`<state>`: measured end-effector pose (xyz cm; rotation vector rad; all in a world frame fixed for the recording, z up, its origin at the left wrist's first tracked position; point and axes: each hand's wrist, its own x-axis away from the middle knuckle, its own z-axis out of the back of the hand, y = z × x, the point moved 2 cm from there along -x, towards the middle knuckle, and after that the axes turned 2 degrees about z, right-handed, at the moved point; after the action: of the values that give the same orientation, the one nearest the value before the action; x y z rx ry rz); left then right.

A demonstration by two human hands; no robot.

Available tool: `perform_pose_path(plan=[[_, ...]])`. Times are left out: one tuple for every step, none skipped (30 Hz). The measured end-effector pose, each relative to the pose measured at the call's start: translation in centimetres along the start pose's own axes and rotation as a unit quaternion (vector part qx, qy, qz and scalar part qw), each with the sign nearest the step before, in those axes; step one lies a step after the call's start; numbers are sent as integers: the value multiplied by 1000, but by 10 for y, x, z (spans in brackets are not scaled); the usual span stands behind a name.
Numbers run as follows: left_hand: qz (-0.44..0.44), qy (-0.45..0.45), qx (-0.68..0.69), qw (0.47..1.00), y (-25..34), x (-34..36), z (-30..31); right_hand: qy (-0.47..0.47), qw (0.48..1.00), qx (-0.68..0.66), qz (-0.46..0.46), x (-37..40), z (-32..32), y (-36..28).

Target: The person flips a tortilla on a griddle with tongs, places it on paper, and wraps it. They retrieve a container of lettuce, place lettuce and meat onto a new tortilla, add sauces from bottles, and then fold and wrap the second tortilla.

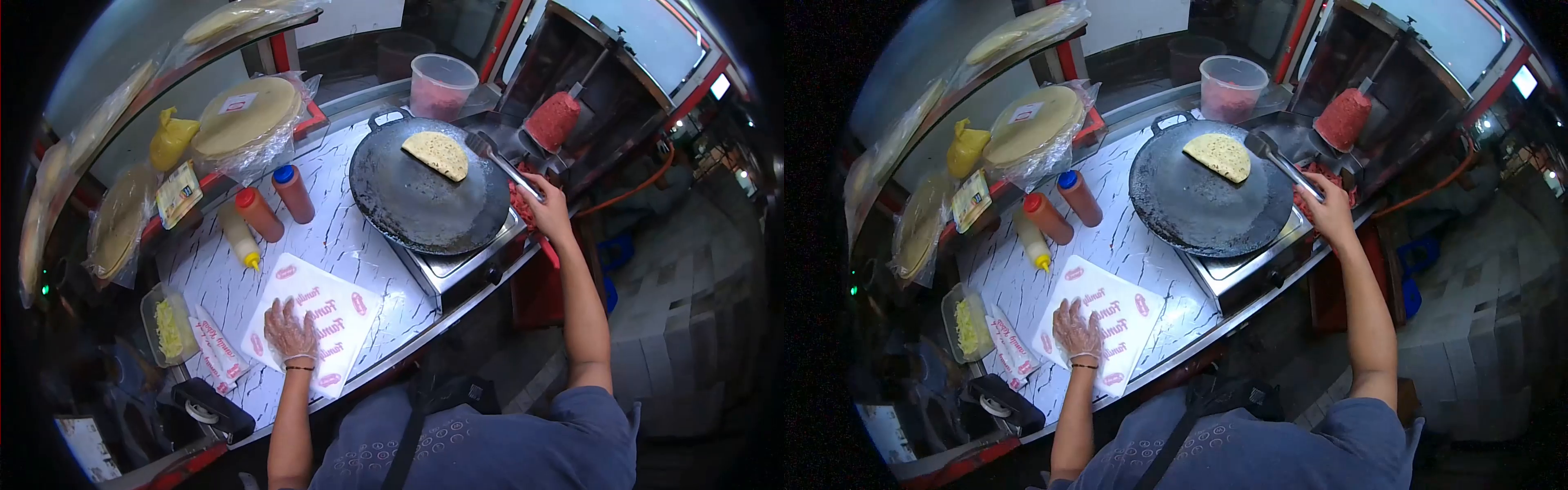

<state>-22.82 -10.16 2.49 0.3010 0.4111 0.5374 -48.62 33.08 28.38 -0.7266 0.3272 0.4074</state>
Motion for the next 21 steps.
perform_pose_path(plan=[[-12, 4, 9, 1000, -1, 0, 0, -7, 999, 27, -39, 5, 4, 2], [-23, 9, 18, 1000, -1, 1, 1, -15, 995, 52, -78, 11, 9, 7], [-26, 8, 22, 999, -1, 1, 4, -24, 996, 29, -75, 13, 5, 33], [-29, -2, 21, 999, 1, 0, 6, -21, 996, 32, -75, 12, 5, 25], [-31, -10, 21, 999, 3, -1, 8, -65, 982, -25, -174, 12, 0, 21], [-33, -9, 25, 999, 3, -2, 7, -108, 953, -82, -271, 12, -2, 17], [-41, -8, 26, 999, 2, -2, 5, -85, 959, -137, -234, 4, -19, 39], [-48, -8, 25, 999, 1, 0, 5, -51, 965, -167, -196, -6, -34, 44], [-50, -8, 25, 998, 1, 1, 6, -29, 983, -104, -145, -20, -46, 51], [-51, -7, 27, 998, 2, 0, 7, -8, 995, -41, -92, -29, -53, 42], [-52, -7, 27, 998, 2, -1, 8, -8, 995, -42, -91, -30, -53, 36], [-49, -5, 27, 998, 2, -1, 7, 28, 1000, -2, -11, -31, -40, 3], [-49, 1, 28, 998, 0, 0, 5, 63, 995, 38, 68, -30, -26, -27], [-48, 5, 29, 998, -1, 0, 3, 35, 995, 28, 94, -27, -15, -42], [-43, 7, 28, 999, -1, 1, 3, -10, 993, 37, 107, -22, -7, -51], [-42, 8, 26, 999, 0, 0, 3, -54, 990, 46, 121, -17, -2, -55], [-42, 8, 22, 999, 0, 0, 3, -57, 990, 42, 124, -12, 1, -55], [-37, 8, 17, 999, 0, 0, 4, -72, 990, 2, 117, -6, 2, -52], [-37, 9, 16, 999, 1, 0, 5, -88, 989, -38, 111, -3, 0, -49], [-37, 10, 16, 999, 3, 0, 5, -91, 989, -43, 113, -1, -4, -43], [-35, 10, 11, 999, 4, 0, 5, -85, 988, -36, 126, 1, -10, -35]])
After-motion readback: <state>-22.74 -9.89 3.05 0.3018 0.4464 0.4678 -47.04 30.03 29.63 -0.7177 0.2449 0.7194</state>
